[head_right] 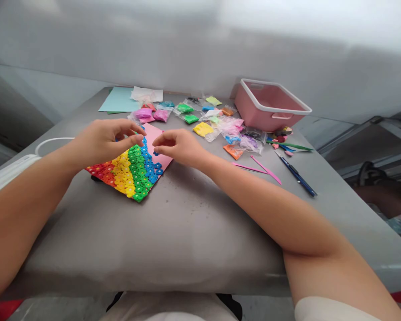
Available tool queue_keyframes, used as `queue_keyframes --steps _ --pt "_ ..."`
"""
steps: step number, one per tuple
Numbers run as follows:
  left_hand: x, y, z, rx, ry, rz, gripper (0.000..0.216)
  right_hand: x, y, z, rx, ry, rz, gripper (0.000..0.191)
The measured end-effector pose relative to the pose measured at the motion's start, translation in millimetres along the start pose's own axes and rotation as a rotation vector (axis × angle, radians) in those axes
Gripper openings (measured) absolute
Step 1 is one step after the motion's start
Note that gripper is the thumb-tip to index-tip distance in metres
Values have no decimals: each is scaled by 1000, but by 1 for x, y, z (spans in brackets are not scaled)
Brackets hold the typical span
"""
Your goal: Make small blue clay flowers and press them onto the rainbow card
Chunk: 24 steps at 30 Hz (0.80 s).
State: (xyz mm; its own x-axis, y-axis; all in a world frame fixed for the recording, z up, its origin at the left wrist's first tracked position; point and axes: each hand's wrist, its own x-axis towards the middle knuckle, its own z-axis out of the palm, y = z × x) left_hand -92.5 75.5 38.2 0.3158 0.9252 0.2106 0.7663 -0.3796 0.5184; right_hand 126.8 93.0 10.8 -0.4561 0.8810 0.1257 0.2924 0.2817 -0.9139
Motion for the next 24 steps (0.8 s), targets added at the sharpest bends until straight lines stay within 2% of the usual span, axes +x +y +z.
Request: queue_keyframes --steps 4,7,10,16,20,24 --pt "0 10 7 -358 -29 -143 40 1 -10 -9 258 68 74 3" --pt "-2 17 14 -407 20 -150 51 2 -15 -12 423 107 126 7" --pt "-4 24 22 -397 92 -106 49 2 -16 -12 507 104 153 8" --pt "-6 29 30 -516 181 -37 39 -1 -14 -8 537 61 134 16" --pt "-8 31 29 -535 211 -20 38 -6 -15 -11 552 102 117 39" --pt "-12 35 30 -535 208 11 43 -20 -14 -17 364 89 88 44"
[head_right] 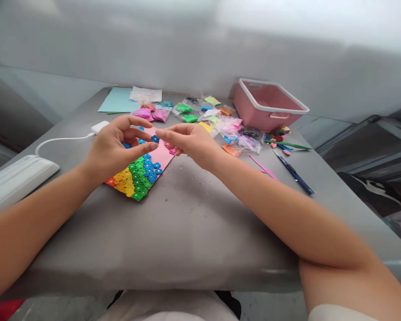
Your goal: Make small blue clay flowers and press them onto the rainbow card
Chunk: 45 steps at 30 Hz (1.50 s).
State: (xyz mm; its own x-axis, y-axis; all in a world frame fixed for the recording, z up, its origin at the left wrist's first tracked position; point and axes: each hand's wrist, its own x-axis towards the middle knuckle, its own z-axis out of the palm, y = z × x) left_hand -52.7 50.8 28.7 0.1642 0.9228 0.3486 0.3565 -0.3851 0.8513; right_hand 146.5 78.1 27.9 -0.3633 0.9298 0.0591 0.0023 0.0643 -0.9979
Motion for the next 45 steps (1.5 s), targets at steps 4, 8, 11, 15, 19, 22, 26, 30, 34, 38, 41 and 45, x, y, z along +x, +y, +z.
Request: queue_keyframes --steps 4,8,11,15,19,22,26,30,34,38,41,45 --pt "-6 1 4 38 -52 93 43 -19 6 -8 -274 59 -73 42" --pt "-11 2 9 73 -107 148 38 -34 11 -7 -326 115 -227 38" --pt "-15 3 12 89 -122 145 39 -40 11 -2 -281 115 -244 33" --pt "-18 6 14 49 -106 144 39 -43 8 3 -239 150 -282 27" --pt "-17 12 17 -148 -176 -31 39 -45 6 2 -286 212 -362 28" --pt "-17 16 20 -435 -227 -285 34 -47 9 -1 -340 211 -466 21" --pt "-19 17 24 -618 -278 -406 23 -49 13 -4 -438 184 -602 6" --pt "-21 16 25 -606 -269 -403 32 -49 16 -7 -576 178 -724 11" --pt "-21 14 25 -564 -293 -398 43 -47 20 -10 -699 178 -894 12" --pt "-21 10 25 -560 -323 -392 43 -48 22 -11 -703 152 -904 10" --pt "-21 8 24 -583 -371 -392 43 -49 20 -10 -667 144 -877 10" --pt "-21 6 26 -601 -364 -410 44 -50 19 -8 -666 154 -889 8"
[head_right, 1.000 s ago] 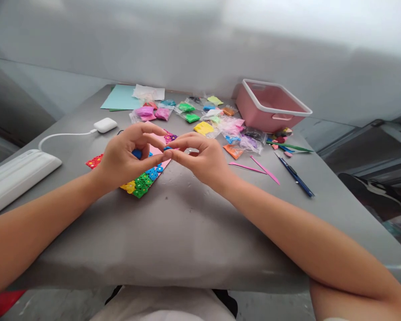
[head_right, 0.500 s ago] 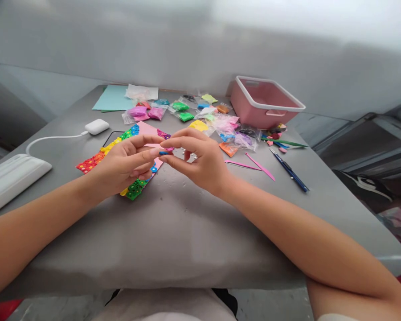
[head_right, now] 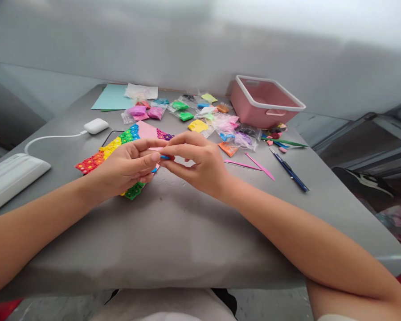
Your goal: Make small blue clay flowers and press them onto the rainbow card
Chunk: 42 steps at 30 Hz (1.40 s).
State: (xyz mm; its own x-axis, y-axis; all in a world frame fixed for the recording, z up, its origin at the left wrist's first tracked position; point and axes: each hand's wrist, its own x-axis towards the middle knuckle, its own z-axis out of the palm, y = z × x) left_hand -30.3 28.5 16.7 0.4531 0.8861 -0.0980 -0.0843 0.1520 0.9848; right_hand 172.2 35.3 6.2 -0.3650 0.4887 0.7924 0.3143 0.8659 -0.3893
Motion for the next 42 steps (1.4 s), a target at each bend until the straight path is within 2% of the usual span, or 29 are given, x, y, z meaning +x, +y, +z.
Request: queue_keyframes --steps 4,11,17,24,31,35,42 --pt "1 -1 1 -7 43 -12 49 -1 -1 0 -35 -1 -32 7" --pt "0 0 1 42 -15 7 41 0 -3 -4 -37 -19 -17 11" --pt "1 -1 1 11 34 5 53 0 -3 -3 -71 -15 -54 9" --pt "-2 -1 1 30 -28 -12 49 -1 -1 -3 -53 -16 -45 9" --pt "-2 -1 2 17 10 -22 46 -1 -3 -1 -81 -4 -68 7" --pt "-2 -2 2 34 4 18 45 -1 -2 0 -46 2 -90 10" --pt "-2 -2 3 74 19 58 41 -1 0 -1 -7 -2 -10 9"
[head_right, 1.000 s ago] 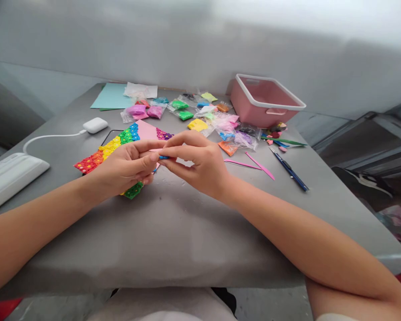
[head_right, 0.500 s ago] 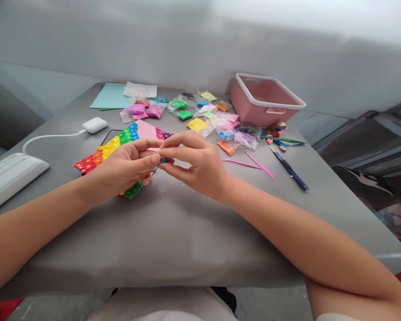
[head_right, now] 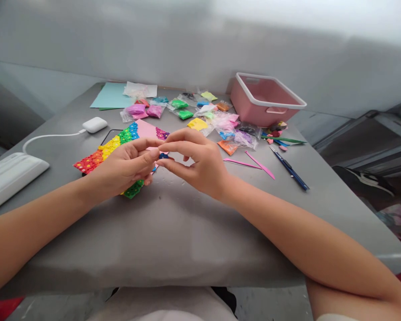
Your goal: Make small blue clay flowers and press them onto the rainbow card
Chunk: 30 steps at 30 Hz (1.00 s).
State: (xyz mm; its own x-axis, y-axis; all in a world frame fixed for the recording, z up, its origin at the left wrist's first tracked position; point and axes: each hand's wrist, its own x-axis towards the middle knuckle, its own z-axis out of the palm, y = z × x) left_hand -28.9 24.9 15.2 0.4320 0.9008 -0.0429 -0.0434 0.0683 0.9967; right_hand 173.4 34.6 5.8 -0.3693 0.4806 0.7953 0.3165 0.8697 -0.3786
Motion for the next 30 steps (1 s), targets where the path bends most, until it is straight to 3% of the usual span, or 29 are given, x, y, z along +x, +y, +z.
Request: queue_keyframes --steps 9,17,26,30 --pt "1 2 3 66 81 50 41 -2 3 -2 18 -43 10 21" --pt "0 3 3 36 74 40 38 -1 2 -2 12 -37 6 13" --pt "-2 9 5 75 108 25 55 -2 2 -1 -8 -31 98 18" --pt "-1 8 5 90 110 19 58 -3 3 -1 -5 -33 100 10"
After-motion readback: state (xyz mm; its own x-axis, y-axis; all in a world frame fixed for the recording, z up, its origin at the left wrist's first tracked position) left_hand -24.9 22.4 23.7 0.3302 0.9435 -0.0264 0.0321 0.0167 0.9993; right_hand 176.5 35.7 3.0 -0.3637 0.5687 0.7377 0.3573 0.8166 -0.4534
